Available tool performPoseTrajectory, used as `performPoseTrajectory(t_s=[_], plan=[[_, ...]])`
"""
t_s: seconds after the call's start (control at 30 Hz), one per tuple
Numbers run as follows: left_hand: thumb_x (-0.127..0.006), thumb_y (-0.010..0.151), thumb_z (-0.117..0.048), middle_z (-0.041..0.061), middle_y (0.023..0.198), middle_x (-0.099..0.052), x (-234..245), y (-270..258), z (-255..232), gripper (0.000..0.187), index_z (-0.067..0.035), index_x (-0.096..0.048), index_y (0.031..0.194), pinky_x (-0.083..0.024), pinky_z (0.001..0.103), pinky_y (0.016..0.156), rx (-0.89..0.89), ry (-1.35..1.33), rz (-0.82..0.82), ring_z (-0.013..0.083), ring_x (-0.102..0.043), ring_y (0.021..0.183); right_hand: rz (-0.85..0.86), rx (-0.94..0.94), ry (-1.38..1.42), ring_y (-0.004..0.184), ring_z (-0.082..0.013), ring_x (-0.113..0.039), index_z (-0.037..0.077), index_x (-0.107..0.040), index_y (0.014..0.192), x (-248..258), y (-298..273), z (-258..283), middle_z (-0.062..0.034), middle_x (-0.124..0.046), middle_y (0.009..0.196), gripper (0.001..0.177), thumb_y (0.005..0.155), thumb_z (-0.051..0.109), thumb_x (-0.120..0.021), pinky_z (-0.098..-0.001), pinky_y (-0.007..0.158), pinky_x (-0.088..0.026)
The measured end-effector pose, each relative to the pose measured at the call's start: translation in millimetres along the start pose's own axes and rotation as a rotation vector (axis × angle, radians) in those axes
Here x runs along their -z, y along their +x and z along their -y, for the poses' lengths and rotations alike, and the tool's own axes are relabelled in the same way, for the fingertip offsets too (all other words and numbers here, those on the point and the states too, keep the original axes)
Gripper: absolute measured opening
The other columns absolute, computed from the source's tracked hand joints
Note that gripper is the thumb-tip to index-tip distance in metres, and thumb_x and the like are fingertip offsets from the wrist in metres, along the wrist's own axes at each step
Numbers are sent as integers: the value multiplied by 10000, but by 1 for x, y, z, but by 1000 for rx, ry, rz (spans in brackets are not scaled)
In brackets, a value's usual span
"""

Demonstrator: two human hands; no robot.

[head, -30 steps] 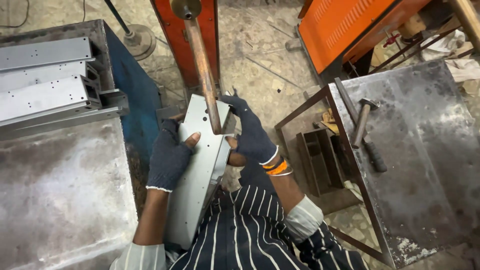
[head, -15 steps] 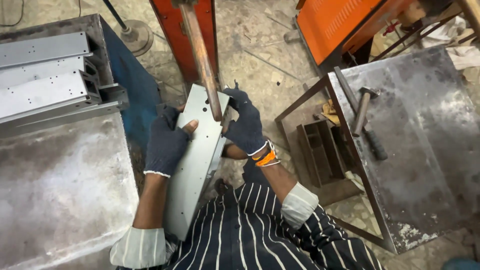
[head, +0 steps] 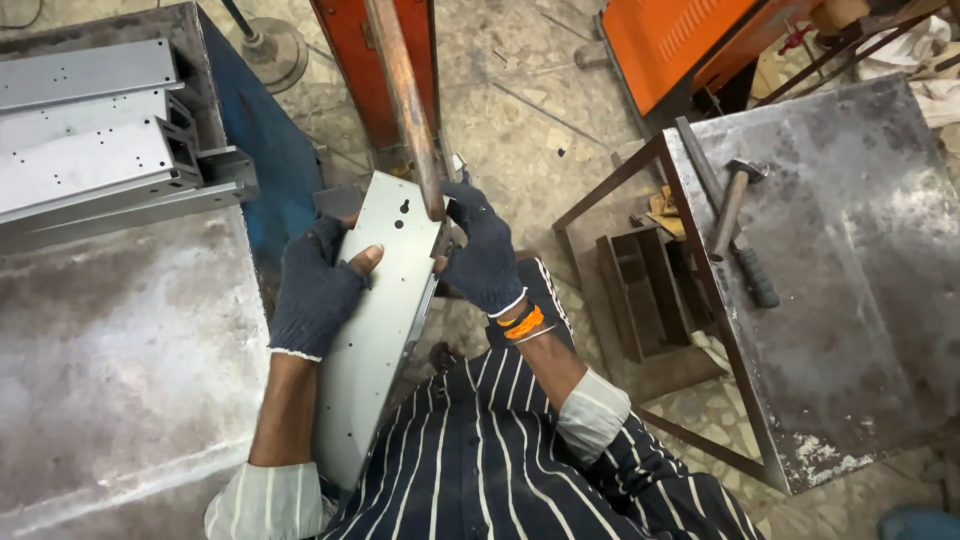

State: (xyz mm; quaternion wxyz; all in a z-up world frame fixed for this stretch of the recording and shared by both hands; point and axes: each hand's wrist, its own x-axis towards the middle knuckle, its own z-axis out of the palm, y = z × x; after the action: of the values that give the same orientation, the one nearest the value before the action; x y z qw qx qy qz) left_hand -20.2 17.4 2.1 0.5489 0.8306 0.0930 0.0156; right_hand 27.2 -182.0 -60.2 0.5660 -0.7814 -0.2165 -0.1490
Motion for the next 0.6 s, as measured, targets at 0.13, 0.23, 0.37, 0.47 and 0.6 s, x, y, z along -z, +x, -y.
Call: performPoseTrajectory(t_s=[0.13, 0.23, 0.37, 0.47, 0.6], plan=[[-760, 857, -151, 142, 837, -744, -2, 0, -2, 365, 49, -678, 1151, -535, 317, 599, 88, 24, -3, 151, -649, 632, 15, 0, 53, 1172, -270, -720, 14, -553, 1359, 2, 2, 0, -176, -690, 1247, 671, 764, 69, -859, -359, 1013, -585], [-755, 866, -131, 127, 917, -755, -1, 5, -4, 376, 58, -686, 1184, -538, 300, 662, -101, -55, -18, 123, -662, 746, 8, -49, 113, 1158, -261, -732, 20, -560, 1377, 2, 9, -3, -166, -707, 1237, 641, 801, 62, -837, -356, 1007, -593], [-758, 860, -149, 130, 861, -742, -3, 9, -9, 361, 47, -684, 1154, -531, 317, 639, 35, 7, 8, 150, -650, 695, 61, -94, 98, 1182, -251, -699, 20, -539, 1383, 8, 15, 2, -166, -687, 1251, 683, 783, 75, -860, -370, 1032, -563], [-752, 862, -135, 125, 908, -744, -5, 9, -2, 358, 55, -674, 1156, -534, 307, 681, -8, -45, 18, 132, -653, 761, 76, -122, 134, 1250, -258, -673, 22, -540, 1396, 8, 13, 1, -160, -670, 1297, 680, 794, 69, -852, -388, 1099, -540], [-757, 853, -144, 130, 909, -744, -6, 9, -5, 362, 49, -670, 1147, -534, 310, 692, 26, -18, -10, 138, -653, 765, 129, -162, 187, 1311, -257, -621, 25, -530, 1415, 17, 16, 0, -146, -627, 1352, 733, 753, 66, -842, -398, 1145, -496]])
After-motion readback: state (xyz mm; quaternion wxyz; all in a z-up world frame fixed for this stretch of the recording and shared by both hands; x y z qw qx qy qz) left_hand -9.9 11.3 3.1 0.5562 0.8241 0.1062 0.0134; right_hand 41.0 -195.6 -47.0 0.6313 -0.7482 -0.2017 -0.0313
